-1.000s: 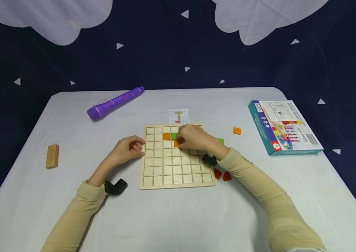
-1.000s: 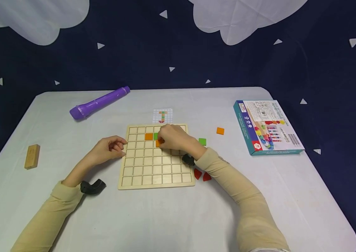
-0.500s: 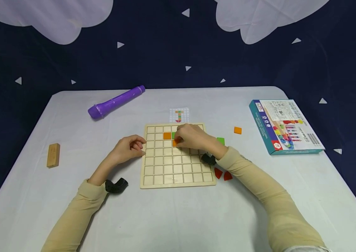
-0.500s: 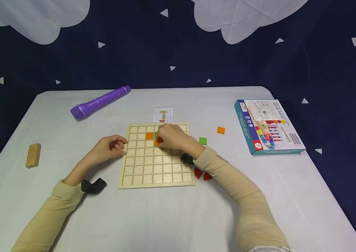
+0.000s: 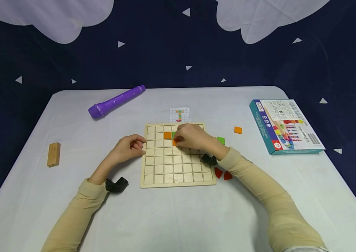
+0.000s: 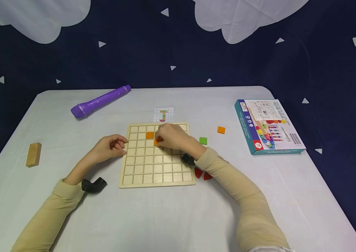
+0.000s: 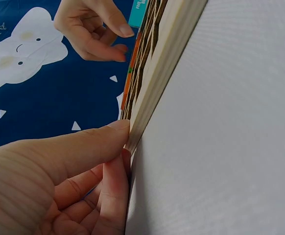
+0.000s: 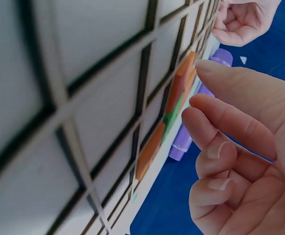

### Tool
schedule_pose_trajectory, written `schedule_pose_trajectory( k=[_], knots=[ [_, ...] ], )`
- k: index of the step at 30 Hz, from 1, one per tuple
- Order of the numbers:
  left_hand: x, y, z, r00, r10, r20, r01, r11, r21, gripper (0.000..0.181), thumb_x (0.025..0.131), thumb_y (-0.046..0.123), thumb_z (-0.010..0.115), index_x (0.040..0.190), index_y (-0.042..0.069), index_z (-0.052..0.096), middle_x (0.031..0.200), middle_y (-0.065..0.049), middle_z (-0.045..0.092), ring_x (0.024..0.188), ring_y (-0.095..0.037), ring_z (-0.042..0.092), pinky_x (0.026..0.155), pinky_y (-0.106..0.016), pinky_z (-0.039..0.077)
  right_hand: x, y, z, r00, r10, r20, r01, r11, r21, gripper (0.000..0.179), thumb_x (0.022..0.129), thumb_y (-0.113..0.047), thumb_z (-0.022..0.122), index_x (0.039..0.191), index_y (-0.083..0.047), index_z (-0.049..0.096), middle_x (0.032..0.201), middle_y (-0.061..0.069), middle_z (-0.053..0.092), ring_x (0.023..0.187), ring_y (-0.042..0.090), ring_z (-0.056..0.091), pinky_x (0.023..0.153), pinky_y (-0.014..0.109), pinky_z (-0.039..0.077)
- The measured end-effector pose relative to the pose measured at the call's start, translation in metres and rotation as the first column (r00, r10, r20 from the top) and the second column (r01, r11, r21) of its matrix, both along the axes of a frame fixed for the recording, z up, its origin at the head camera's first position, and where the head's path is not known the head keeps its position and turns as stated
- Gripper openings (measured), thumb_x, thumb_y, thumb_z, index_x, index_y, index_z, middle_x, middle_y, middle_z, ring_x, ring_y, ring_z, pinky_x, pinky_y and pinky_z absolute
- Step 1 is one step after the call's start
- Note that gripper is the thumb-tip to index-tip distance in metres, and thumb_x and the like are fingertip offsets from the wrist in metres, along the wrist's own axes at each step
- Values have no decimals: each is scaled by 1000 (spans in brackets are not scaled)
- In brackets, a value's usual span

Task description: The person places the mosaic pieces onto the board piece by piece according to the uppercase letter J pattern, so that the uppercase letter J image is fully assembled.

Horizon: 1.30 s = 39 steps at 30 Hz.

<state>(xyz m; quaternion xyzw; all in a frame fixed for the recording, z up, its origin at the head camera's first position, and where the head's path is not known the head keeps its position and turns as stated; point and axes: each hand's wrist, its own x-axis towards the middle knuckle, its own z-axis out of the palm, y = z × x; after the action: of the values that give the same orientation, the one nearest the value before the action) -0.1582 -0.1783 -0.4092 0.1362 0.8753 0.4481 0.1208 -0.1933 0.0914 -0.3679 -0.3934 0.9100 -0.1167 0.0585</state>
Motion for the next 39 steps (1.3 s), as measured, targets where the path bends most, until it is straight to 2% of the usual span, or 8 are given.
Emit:
schedule_pose_trajectory(
  k=[5, 11, 18, 26, 39],
  knots=[
    [0, 0, 1, 1000, -3, -2, 3, 1000, -4, 38, 76, 3, 73, 110, -5, 59, 86, -13, 59, 70, -9, 53, 61, -16, 45, 3, 10, 2, 999, -15, -29, 13, 998, -65, 13, 83, -18, 70, 93, -10, 74, 89, 3, 69, 78, 13, 62, 67, 27, 52],
    [-1, 0, 2, 1000, -8, -6, 8, 1000, -3, 37, 76, 2, 72, 110, -5, 59, 86, -13, 60, 69, -7, 53, 62, -16, 46, 8, 23, 5, 998, -51, -34, 48, 995, -92, 16, 83, -16, 70, 96, -9, 74, 92, 4, 69, 84, 16, 65, 73, 29, 54],
    [-1, 0, 3, 1000, -7, -8, 7, 1000, -8, 37, 76, 2, 72, 110, -5, 59, 87, -13, 60, 69, -7, 53, 61, -15, 45, 11, 40, 4, 995, -90, -45, 84, 989, -122, 14, 83, -16, 69, 94, -8, 74, 90, 5, 68, 80, 15, 64, 69, 28, 53],
    [-1, 0, 2, 1000, -7, 3, 7, 1000, 0, 37, 76, 2, 72, 110, -5, 59, 87, -13, 60, 70, -7, 54, 62, -15, 46, 13, 60, 3, 987, -155, -47, 149, 982, -114, 17, 83, -14, 69, 97, -5, 73, 95, 7, 69, 84, 18, 64, 70, 32, 53],
    [0, 0, 0, 1000, 6, 10, -6, 1000, -8, 38, 76, 2, 72, 111, -5, 59, 88, -14, 60, 72, -10, 54, 62, -15, 46, 15, 91, -2, 969, -240, -49, 233, 965, -121, 20, 82, -13, 68, 100, -5, 73, 92, 6, 68, 81, 19, 63, 69, 35, 52]
  ],
)
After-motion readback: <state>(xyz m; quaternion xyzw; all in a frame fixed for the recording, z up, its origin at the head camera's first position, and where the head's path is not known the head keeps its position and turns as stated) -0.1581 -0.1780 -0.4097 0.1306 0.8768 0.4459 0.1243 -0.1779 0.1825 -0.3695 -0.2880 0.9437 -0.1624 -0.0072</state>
